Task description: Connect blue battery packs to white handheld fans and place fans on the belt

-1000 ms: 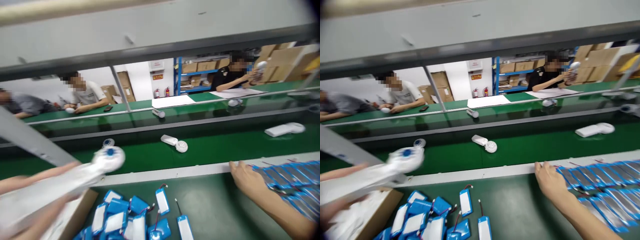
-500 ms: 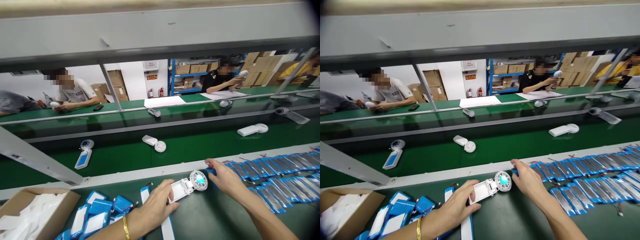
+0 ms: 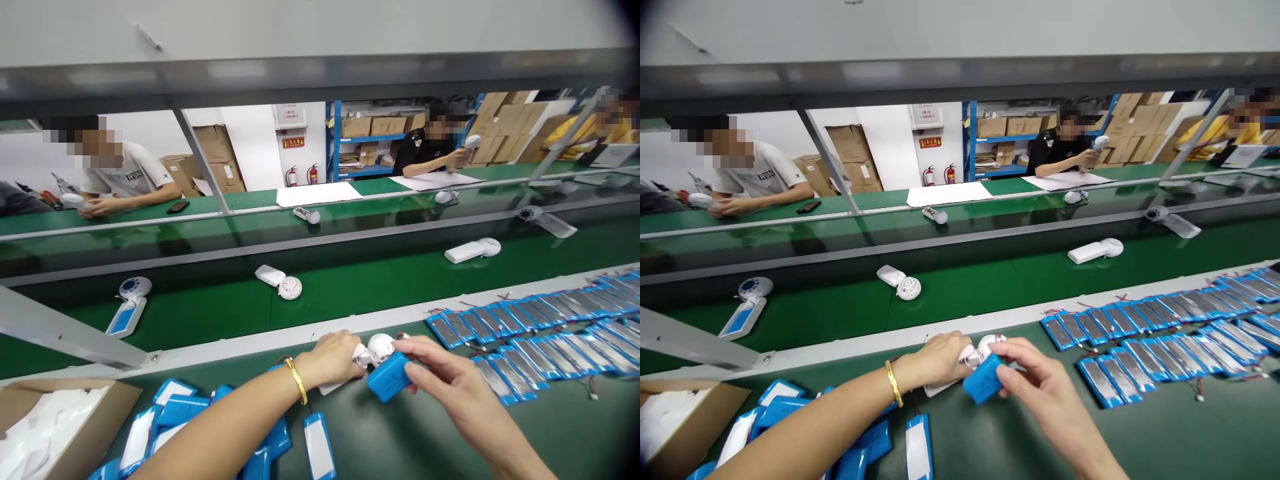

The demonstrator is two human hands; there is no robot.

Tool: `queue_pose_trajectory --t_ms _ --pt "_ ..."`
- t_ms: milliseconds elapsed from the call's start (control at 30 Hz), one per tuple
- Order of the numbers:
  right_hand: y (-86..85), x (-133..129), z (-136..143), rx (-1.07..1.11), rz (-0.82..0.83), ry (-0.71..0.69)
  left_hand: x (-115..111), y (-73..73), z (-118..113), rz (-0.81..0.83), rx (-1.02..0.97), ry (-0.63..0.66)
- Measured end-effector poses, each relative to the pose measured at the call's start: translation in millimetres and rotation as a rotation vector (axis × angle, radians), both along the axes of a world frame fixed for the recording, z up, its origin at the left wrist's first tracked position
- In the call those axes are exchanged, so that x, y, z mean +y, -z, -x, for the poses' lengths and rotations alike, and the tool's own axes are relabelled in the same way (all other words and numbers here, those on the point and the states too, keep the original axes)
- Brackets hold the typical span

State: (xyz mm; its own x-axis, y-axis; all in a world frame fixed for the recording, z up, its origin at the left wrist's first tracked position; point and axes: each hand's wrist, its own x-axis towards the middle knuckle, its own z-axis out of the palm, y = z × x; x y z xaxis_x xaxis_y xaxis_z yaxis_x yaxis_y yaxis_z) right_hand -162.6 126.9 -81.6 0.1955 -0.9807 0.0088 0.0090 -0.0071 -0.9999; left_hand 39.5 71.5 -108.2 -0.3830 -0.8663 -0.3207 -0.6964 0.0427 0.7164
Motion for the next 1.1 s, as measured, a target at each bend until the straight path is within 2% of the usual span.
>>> queue_pose_trajectory --t_ms 100,200,333,400,500,633,800,900,1000,1033,1100 --pt "3.5 -3 -21 -0.010 0.006 -0.091 -1 -4.0 1 -0.039 0.217 -0.087" --pt "5.8 -14 -42 0.020 0.056 -0.118 3 -15.2 -2 -0.097 0.479 -0.168" --pt "3.4 -30 -63 0.194 0.243 -0.128 9 -28.0 -14 -0.292 1.027 -0.335" --pt "1.2 -35 -70 0.258 0.331 -0.144 10 -31.5 -21 -0.347 1.150 -0.387" --pt "0.4 -40 -79 0.294 0.489 -0.154 12 -35.0 -31 -0.373 1.219 -0.419" --pt "6.4 -45 -95 0.348 0.772 -0.056 13 -38.0 -38 -0.405 1.304 -0.440" --pt "11.9 -61 -122 0.499 0.910 0.045 3 -35.3 -52 -0.290 1.295 -0.527" --pt "11.9 -76 -140 0.653 0.859 0.022 -24 -29.3 -68 -0.255 1.190 -0.556" --pt "14.3 -80 -154 0.658 0.816 -0.021 -68 -19.1 -89 -0.176 1.037 -0.630" --pt "16.2 -77 -156 0.639 0.826 -0.087 -84 -14.8 -95 -0.146 0.972 -0.659" --pt "21.9 -66 -158 0.638 0.866 -0.339 -113 -5.1 -108 -0.087 0.828 -0.710"
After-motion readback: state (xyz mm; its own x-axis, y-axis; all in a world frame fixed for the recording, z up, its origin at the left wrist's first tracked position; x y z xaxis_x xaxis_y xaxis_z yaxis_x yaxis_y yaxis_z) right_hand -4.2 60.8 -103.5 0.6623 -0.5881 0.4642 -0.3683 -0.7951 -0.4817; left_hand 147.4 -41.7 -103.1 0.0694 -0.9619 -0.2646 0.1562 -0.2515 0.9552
